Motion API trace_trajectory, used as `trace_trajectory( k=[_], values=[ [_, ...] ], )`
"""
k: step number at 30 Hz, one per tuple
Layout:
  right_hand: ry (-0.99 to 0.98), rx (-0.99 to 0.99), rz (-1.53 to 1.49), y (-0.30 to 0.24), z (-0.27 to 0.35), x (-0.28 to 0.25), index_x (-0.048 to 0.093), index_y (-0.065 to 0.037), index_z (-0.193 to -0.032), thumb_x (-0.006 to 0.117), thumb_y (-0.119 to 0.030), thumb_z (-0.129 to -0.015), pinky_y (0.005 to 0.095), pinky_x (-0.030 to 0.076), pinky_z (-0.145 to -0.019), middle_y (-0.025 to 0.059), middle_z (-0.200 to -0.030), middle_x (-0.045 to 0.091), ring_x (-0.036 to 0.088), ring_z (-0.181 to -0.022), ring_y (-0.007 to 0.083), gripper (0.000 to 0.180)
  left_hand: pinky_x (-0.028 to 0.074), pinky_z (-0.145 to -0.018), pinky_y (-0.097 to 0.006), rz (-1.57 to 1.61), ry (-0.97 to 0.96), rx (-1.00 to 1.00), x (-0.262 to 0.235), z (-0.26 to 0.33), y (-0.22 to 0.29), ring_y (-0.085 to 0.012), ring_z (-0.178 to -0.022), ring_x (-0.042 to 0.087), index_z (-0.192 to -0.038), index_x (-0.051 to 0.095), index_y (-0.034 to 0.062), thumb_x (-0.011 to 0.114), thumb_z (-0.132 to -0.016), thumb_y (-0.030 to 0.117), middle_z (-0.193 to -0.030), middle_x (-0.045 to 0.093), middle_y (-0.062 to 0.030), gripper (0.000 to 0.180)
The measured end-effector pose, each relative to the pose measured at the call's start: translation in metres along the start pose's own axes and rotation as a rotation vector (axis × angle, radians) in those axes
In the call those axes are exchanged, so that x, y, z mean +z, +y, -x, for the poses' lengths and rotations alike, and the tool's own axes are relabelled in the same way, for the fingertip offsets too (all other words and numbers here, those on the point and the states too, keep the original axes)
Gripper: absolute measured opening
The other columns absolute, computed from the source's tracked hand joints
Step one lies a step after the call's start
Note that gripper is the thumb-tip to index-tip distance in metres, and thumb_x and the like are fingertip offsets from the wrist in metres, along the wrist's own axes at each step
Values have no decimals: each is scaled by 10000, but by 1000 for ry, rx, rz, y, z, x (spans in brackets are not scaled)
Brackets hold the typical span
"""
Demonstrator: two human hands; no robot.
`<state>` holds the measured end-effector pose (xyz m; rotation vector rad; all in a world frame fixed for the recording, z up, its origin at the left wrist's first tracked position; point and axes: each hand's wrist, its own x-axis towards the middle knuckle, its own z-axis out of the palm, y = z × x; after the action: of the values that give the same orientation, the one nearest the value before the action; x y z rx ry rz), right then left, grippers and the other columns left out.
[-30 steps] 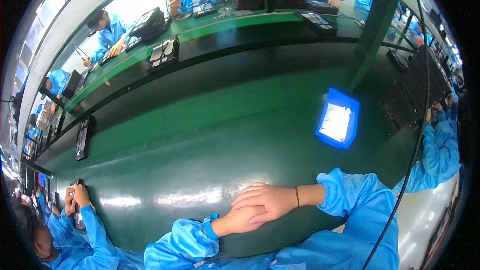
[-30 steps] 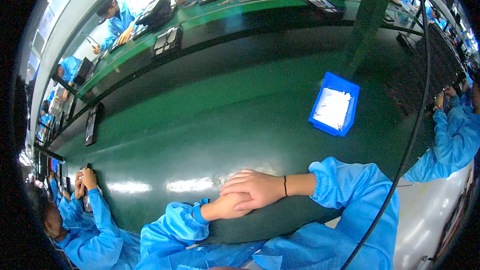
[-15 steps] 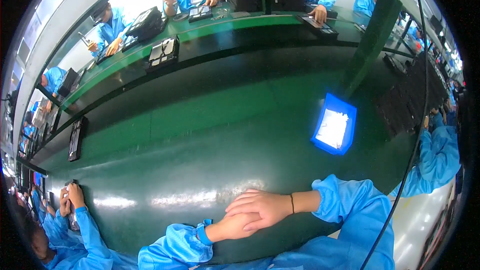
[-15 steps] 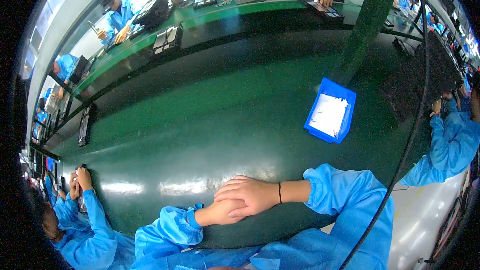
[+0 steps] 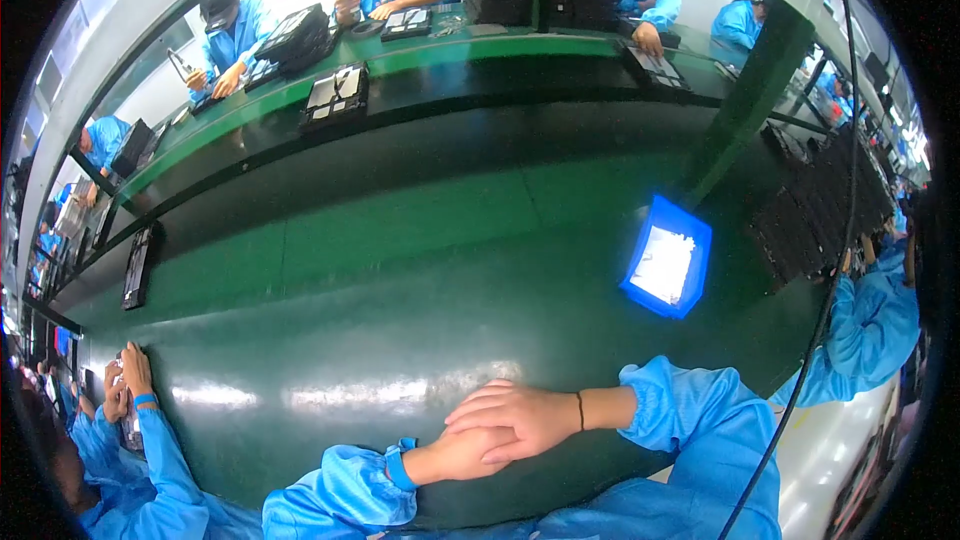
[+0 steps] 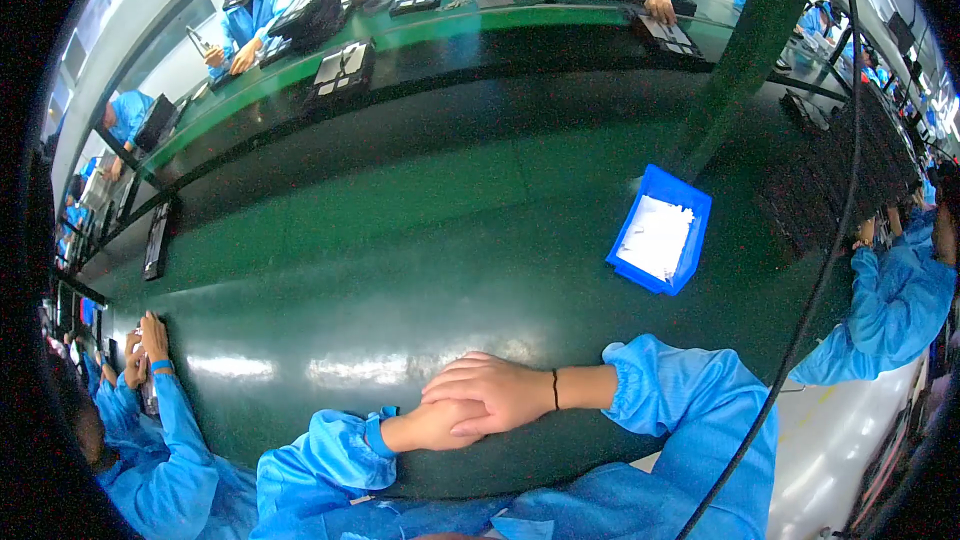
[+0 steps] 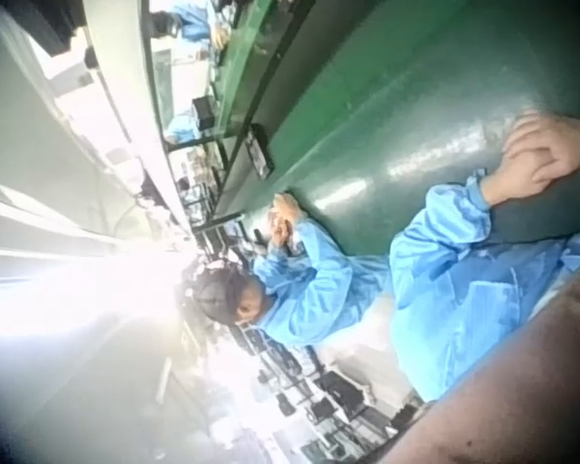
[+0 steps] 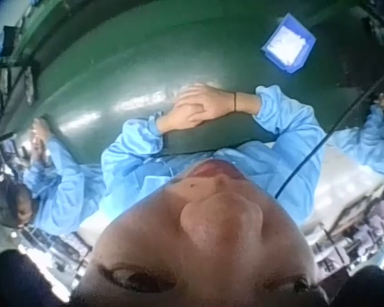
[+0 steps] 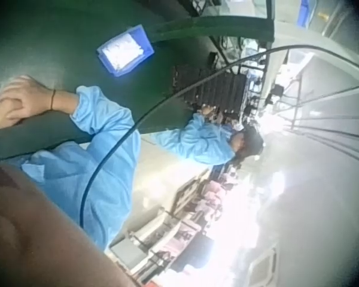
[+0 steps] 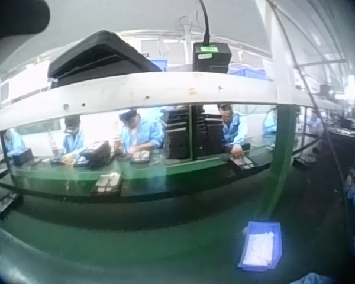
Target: The person repeatedly takes tablet devices from an upper conveyor shelf, connects and secures internal ribbon cables by hand, and places the assembled units onto the conveyor belt.
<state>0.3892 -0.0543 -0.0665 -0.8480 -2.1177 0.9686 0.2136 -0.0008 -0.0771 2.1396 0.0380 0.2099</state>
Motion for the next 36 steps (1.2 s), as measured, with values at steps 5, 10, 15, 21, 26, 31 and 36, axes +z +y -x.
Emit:
trace_trajectory(
  k=[5,10,15,21,26,31,36],
  values=[
    [15,-5,12,0,0,0,550,-86,-1307,671,-351,-863,419,342,-1021,97,-1354,538,491,-1241,273,531,507,-801,-407,41,9,28,-1,-2,0,-347,-930,631,-989,699,26,605,-785,94,-953,666,-178,234],
    [10,4,4,0,-1,-1,557,-86,-1297,670,-347,-861,420,341,-1020,92,-1351,541,496,-1236,274,521,501,-820,-408,42,-13,-11,-3,-2,3,-349,-948,626,-996,697,21,596,-782,81,-961,665,-180,244],
    [-16,7,19,-6,-5,-4,566,-88,-1287,666,-345,-861,415,341,-1024,83,-1346,546,499,-1232,272,507,506,-793,-402,0,49,92,-1,-2,-2,-345,-911,638,-998,680,-3,599,-823,98,-953,668,-189,219],
    [-27,51,11,-8,-6,-6,574,-93,-1286,673,-345,-852,411,342,-1031,79,-1336,555,493,-1240,270,512,499,-810,-403,38,5,58,-1,-2,0,-345,-926,635,-995,676,-3,595,-823,98,-961,665,-189,215],
    [-7,44,19,-6,-5,-4,571,-95,-1293,674,-351,-850,413,338,-1046,74,-1343,549,489,-1244,273,523,494,-825,-406,33,55,56,-5,-4,7,-350,-944,624,-978,694,18,614,-789,96,-954,670,-166,219],
    [-11,42,13,-5,-5,-4,571,-97,-1293,670,-356,-854,416,336,-1047,73,-1346,547,486,-1245,276,519,494,-824,-405,36,46,51,-5,-4,7,-349,-947,623,-974,694,16,616,-787,93,-961,669,-170,217],
    [-22,50,17,-6,-5,-4,572,-93,-1290,668,-360,-857,418,334,-1047,74,-1348,545,482,-1247,274,518,494,-828,-406,28,54,63,-4,-3,5,-352,-953,622,-976,693,17,615,-785,91,-968,667,-173,219]
  ],
)
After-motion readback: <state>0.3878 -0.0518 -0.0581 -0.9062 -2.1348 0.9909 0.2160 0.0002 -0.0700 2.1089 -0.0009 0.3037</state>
